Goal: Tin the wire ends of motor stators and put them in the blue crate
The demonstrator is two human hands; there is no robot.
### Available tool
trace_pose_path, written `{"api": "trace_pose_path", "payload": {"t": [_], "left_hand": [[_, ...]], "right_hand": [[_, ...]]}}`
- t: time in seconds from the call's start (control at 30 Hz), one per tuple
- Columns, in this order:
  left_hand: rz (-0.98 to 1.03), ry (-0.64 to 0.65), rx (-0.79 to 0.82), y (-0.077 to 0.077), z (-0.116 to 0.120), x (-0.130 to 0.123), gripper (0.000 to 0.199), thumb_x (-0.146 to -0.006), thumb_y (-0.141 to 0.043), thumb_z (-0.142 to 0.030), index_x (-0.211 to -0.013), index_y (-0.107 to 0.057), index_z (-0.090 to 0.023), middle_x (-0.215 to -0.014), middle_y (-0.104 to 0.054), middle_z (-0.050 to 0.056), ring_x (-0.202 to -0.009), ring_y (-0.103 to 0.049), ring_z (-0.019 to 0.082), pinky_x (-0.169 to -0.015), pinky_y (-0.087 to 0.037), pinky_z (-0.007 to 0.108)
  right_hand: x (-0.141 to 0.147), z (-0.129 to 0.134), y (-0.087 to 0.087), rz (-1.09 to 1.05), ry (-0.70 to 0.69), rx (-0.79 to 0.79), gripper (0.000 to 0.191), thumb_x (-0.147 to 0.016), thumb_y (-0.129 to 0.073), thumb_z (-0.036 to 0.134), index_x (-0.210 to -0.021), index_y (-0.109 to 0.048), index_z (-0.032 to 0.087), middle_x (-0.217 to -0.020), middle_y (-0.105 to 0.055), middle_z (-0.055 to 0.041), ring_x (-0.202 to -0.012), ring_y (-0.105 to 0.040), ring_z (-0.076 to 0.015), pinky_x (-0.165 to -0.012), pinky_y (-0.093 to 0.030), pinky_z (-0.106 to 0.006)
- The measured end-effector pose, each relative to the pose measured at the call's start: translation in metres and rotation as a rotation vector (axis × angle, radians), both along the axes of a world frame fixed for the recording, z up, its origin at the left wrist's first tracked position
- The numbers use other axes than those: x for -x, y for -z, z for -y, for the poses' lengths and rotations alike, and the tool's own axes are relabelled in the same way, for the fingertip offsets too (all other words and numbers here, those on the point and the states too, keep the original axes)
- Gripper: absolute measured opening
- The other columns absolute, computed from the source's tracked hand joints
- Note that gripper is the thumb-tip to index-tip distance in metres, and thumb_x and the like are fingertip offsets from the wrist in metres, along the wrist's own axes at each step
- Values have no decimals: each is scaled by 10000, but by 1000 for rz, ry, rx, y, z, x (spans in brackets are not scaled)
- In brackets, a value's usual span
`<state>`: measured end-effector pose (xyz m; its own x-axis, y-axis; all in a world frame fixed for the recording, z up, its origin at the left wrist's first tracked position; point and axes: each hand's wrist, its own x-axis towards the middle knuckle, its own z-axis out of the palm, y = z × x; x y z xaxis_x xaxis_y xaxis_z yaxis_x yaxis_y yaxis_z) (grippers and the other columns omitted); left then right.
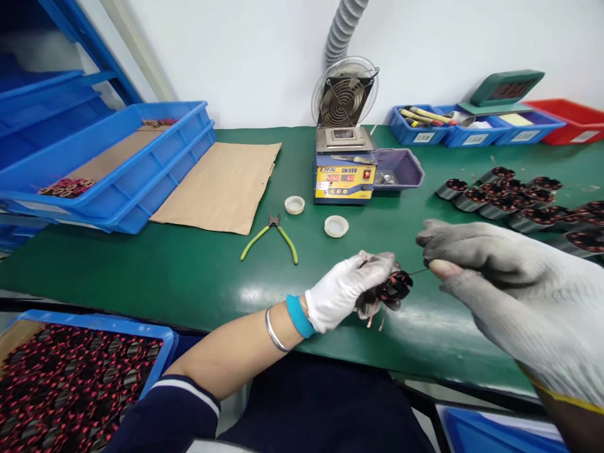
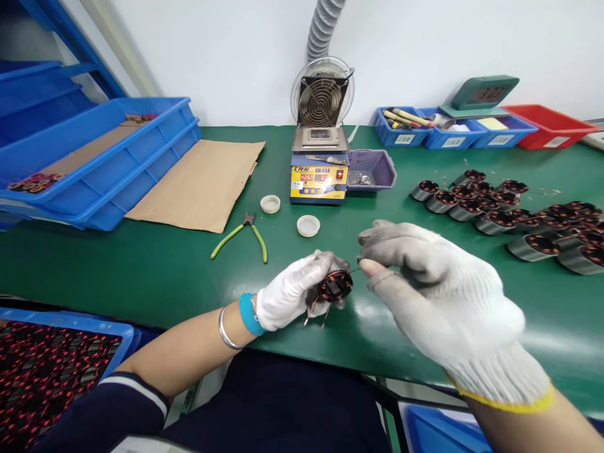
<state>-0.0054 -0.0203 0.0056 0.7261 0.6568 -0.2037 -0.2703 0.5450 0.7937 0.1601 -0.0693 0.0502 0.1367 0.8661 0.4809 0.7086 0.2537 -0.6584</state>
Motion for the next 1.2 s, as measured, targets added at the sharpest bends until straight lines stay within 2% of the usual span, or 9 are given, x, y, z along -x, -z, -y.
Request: {"api": "trace_pose_path", "payload": {"t": [0.13,0.2,0.3,0.4,0.6,0.87,1.03,1.1,1.2], "left_hand": [[34,-139,51,1,5,-4,445,-706,-758,-567,-808,-539,-192,-641,-511,-40,-454,-448,69,-373,-262,181],[45,-135,138,2,2,-4,430,-746,-721,-575,-792,-539,-189,-624,-528,-29,-451,-462,74,-376,-246,179],[75,-120,261,2,-5,-3,427,-804,-657,-597,-784,-525,-192,-608,-575,-5,-401,-437,74,-388,-244,186],[121,-177,346,0,-10,-3,412,-828,-650,-574,-756,-473,-209,-596,-557,-27,-371,-400,71,-396,-253,194],[154,-251,477,-5,-10,-1,296,-896,-595,-410,-724,-476,-201,-598,-504,-40,-380,-413,82,-408,-293,203],[272,-29,482,2,-22,9,250,-844,-512,-262,-632,-588,-153,-682,-641,66,-641,-650,184,-639,-537,301],[-54,681,337,9,-16,2,586,-966,-305,-525,-793,-687,-115,-658,-679,104,-453,-596,193,-414,-435,278],[49,474,351,5,-14,1,438,-946,-372,-366,-762,-681,-116,-649,-680,100,-479,-612,193,-456,-468,285],[285,-293,414,0,-18,1,362,-892,-450,-241,-553,-558,-173,-606,-644,48,-629,-655,150,-697,-536,271]], "right_hand": [[-4,-8,9,-790,82,38,235,-616,-835,393,-678,-662,246,-772,-703,-15,-831,-706,-250,-837,-594,-506],[-10,-8,14,-868,110,-118,213,-634,-840,339,-686,-654,249,-738,-664,0,-851,-700,-232,-887,-580,-520],[-16,-2,26,-313,54,-230,83,-779,-740,279,-808,-676,235,-857,-679,-43,-929,-696,-235,-961,-545,-522],[-13,1,39,352,-237,-318,254,-794,-740,337,-1004,-645,230,-968,-683,-81,-1009,-684,-268,-1026,-501,-564],[2,-4,35,658,-353,-476,178,-850,-653,173,-1011,-583,196,-863,-703,-66,-862,-702,-244,-945,-519,-572],[5,-1,16,324,-217,-282,53,-897,-596,196,-894,-587,248,-960,-695,-24,-986,-697,-184,-1024,-546,-396],[2,-1,-7,526,-417,-286,31,-912,-544,269,-916,-571,253,-974,-686,-21,-1026,-682,-193,-1123,-477,-396],[-2,-2,-13,567,-426,-290,23,-889,-571,256,-909,-569,246,-949,-677,-19,-997,-677,-184,-1178,-417,-399],[-3,-5,-19,538,-405,-287,78,-833,-639,258,-878,-575,253,-862,-663,6,-961,-673,-187,-1195,-391,-449]]}}
